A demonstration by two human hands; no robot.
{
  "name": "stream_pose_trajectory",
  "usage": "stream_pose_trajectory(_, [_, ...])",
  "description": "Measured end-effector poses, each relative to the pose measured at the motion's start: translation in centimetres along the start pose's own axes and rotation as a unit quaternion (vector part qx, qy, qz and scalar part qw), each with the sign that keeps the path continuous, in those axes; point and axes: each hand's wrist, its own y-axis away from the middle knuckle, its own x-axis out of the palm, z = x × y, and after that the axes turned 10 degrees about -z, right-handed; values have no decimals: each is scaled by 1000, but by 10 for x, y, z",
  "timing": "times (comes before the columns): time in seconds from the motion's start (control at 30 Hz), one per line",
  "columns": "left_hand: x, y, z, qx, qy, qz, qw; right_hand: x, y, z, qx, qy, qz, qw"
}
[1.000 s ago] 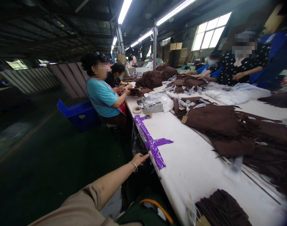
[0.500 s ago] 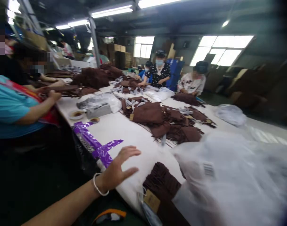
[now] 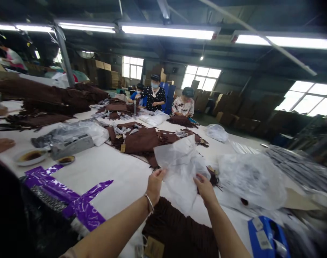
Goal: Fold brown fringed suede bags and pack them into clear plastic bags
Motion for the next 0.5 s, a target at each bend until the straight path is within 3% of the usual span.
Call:
stream_pose_trajectory(0.1, [-24, -31, 16, -77, 19, -21, 997, -21, 11, -18, 43, -40, 16, 998])
stream_pose_trajectory(0.2, [-35, -47, 26, -90, -24, -14, 996, -35, 30, -37, 76, -77, 29, 994])
stream_pose_trajectory(0.3, [-34, -53, 19, -72, -81, -13, 994, -38, 44, -48, 92, -83, 28, 992])
stream_pose_trajectory(0.33, [-32, -52, 13, -49, -102, -15, 993, -36, 47, -50, 90, -82, 26, 992])
stream_pose_trajectory(0.4, [-25, -43, 0, 64, -180, -1, 982, -30, 50, -52, 81, -82, 28, 993])
stream_pose_trajectory(0.43, [-20, -36, -5, 148, -235, 30, 960, -26, 52, -51, 74, -84, 34, 993])
stream_pose_trajectory(0.5, [-10, -17, -11, 314, -344, 128, 876, -17, 54, -49, 52, -91, 55, 993])
